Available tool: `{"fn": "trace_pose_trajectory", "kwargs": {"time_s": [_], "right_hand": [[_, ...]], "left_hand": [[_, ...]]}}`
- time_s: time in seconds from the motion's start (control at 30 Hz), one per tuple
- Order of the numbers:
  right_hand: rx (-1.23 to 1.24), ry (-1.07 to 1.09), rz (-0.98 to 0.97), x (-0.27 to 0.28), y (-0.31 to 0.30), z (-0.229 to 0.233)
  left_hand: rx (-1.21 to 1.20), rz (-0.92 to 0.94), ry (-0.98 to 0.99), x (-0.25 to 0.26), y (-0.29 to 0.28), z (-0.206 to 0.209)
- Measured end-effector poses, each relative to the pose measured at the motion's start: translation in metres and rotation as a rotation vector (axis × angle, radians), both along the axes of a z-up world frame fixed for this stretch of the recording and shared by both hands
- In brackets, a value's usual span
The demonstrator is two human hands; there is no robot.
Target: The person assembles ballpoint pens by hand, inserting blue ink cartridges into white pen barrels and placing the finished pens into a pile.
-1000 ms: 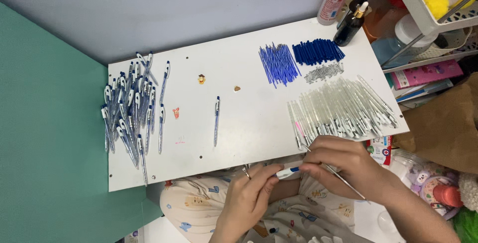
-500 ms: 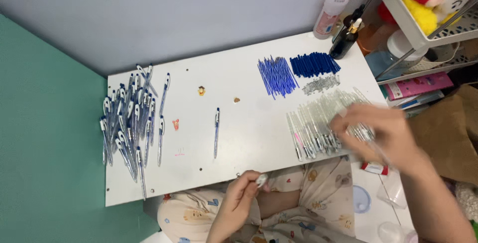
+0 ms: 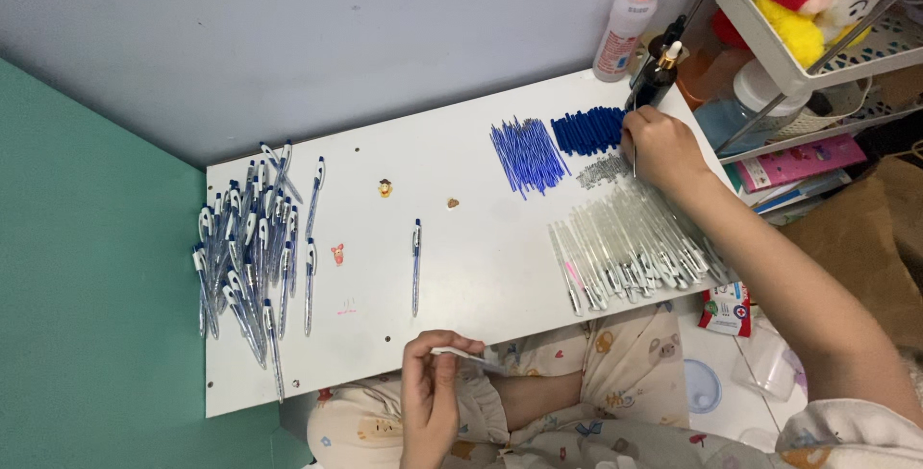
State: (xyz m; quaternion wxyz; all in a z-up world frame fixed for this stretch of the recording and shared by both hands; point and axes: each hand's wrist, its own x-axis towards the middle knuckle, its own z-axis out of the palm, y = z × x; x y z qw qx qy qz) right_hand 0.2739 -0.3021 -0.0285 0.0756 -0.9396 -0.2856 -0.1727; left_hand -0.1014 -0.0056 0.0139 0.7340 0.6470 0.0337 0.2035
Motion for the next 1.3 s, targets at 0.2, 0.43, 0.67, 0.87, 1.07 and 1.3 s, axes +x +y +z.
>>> {"fn": "trace_pose_trajectory", "kwargs": {"time_s": [0.2, 0.43, 0.67, 0.87, 1.07, 1.3], "right_hand": [[0.283, 0.068, 0.028, -0.054, 0.003, 0.052], [0.703, 0.505, 0.457, -0.220, 0.040, 0.087], [0.924, 0.400, 0.436, -0.267, 0.058, 0.092], [1.142, 0.451, 0.285, -0.254, 0.040, 0.101], [1.693, 0.235, 0.098, -0.236, 0.012, 0.100], [1.143, 0.427, -0.127, -0.249, 0.021, 0.078]], "left_hand": [[-0.554, 0.181, 0.074, 0.015, -0.001, -0.020], [-1.313, 0.166, 0.175, 0.053, -0.042, 0.004], [-0.981, -0.241, 0.313, 0.042, -0.091, -0.006], [-0.398, -0.346, 0.275, 0.034, -0.087, -0.017], [-0.358, -0.334, 0.242, 0.038, -0.083, -0.018], [-0.412, -0.284, 0.256, 0.042, -0.088, -0.016]]}}
